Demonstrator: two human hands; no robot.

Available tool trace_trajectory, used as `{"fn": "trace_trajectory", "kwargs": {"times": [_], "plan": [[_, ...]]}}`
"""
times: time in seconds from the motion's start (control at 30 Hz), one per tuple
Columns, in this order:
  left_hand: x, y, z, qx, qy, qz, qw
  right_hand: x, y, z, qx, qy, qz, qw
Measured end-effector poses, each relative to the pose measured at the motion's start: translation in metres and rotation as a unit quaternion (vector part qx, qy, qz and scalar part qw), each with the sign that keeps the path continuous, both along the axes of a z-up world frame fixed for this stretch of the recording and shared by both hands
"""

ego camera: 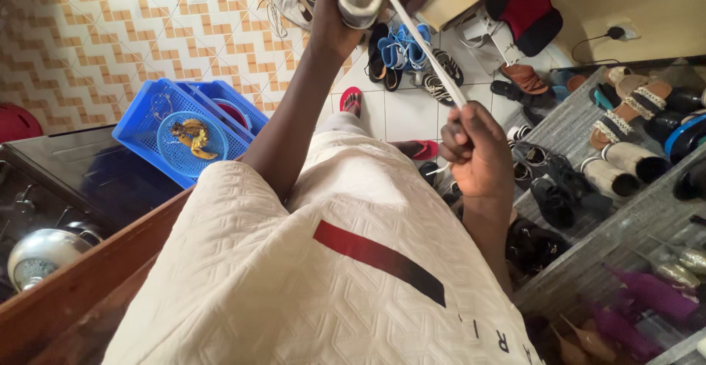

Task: The person removes the laces from a gray sneaker, then re-laces it by threading the laces through the eyelets and tying them. The person handles one shoe at a time and completes the lacing process.

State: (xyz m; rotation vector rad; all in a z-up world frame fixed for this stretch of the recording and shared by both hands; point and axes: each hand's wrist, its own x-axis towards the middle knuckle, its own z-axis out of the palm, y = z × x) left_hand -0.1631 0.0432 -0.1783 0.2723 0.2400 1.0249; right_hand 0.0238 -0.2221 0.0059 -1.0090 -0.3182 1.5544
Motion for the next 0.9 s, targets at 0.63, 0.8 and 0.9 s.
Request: {"fn": "trace_trajectory", "kwargs": {"times": [0.63,0.8,0.9], "plan": [[-0.090,0.044,-0.027,-0.034,0.035,-0.003,0.999,-0.046,0.158,-0.068,0.111,-0.693,0.190,0.687],[-0.086,0.054,-0.014,-0.015,0.014,0.028,0.999,-0.084,0.166,-0.067,0.191,-0.702,0.195,0.658],[-0.085,0.046,-0.004,-0.007,0.039,0.009,0.999,-0.076,0.191,-0.052,0.187,-0.714,0.162,0.655]]}}
